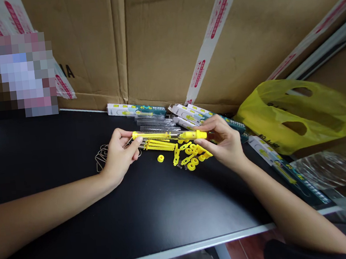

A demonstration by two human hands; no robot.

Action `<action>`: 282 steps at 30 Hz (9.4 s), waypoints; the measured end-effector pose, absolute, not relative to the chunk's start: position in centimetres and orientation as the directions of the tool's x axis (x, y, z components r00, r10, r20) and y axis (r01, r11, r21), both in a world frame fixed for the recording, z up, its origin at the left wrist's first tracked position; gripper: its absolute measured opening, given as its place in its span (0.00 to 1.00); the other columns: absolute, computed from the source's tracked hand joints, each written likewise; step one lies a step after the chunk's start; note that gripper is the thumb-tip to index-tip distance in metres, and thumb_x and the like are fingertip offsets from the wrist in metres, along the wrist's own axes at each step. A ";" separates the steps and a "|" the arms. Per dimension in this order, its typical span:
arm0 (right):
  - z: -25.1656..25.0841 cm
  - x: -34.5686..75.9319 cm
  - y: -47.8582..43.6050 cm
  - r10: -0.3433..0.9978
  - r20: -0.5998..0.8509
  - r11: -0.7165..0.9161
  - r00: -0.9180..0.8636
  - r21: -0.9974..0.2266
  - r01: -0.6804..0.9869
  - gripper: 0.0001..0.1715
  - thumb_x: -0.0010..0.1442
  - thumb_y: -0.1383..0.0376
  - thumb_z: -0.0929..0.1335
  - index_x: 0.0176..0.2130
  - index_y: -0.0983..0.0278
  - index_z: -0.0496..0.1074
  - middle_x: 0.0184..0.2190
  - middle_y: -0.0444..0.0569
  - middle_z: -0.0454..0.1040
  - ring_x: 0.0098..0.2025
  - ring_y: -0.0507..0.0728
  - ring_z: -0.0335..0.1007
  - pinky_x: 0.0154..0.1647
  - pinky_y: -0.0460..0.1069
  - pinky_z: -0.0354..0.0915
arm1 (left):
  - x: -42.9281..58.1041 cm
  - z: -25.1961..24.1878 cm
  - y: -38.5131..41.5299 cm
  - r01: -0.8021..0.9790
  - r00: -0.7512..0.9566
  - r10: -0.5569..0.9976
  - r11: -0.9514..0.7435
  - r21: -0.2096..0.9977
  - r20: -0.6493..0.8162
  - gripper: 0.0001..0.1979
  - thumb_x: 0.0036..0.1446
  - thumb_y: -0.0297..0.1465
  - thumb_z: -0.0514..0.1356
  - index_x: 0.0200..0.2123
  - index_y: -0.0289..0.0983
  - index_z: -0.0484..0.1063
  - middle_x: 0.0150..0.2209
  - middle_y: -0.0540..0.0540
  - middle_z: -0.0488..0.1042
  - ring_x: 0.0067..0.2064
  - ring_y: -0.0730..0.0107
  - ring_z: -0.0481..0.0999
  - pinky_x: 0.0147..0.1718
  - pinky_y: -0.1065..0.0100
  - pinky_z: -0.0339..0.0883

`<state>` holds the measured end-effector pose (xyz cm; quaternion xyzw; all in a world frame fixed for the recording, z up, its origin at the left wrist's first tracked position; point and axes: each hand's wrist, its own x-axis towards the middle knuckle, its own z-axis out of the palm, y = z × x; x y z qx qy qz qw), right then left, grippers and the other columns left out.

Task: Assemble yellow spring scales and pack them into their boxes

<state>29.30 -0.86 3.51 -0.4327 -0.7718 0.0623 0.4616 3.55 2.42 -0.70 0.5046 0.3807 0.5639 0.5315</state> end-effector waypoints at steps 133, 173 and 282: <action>4.5 23.8 -2.1 0.509 0.632 0.795 -0.585 -0.085 0.600 0.13 0.60 0.69 0.66 0.47 0.63 0.69 0.39 0.52 0.70 0.40 0.58 0.66 0.40 0.53 0.63 | 4.6 -0.8 0.4 -0.104 0.530 0.848 0.037 0.994 0.024 0.18 0.53 0.36 0.63 0.45 0.40 0.61 0.30 0.53 0.68 0.23 0.72 0.74 0.16 0.72 0.69; 9.1 16.7 2.7 0.722 0.433 0.691 -0.539 -0.415 0.592 0.03 0.56 0.70 0.62 0.30 0.65 0.64 0.24 0.41 0.64 0.26 0.48 0.58 0.28 0.45 0.55 | 4.5 -0.7 0.7 -0.071 0.568 0.823 0.023 0.997 0.021 0.16 0.54 0.35 0.61 0.43 0.39 0.59 0.29 0.54 0.68 0.24 0.72 0.74 0.18 0.72 0.69; 3.2 23.5 -1.0 0.783 0.442 0.574 -0.438 -0.785 0.234 0.02 0.61 0.68 0.67 0.34 0.64 0.68 0.42 0.52 0.72 0.41 0.54 0.71 0.38 0.50 0.70 | 3.7 -0.2 0.2 -0.194 0.659 0.747 0.054 0.979 0.089 0.10 0.60 0.38 0.56 0.38 0.36 0.64 0.20 0.56 0.66 0.15 0.81 0.63 0.12 0.80 0.60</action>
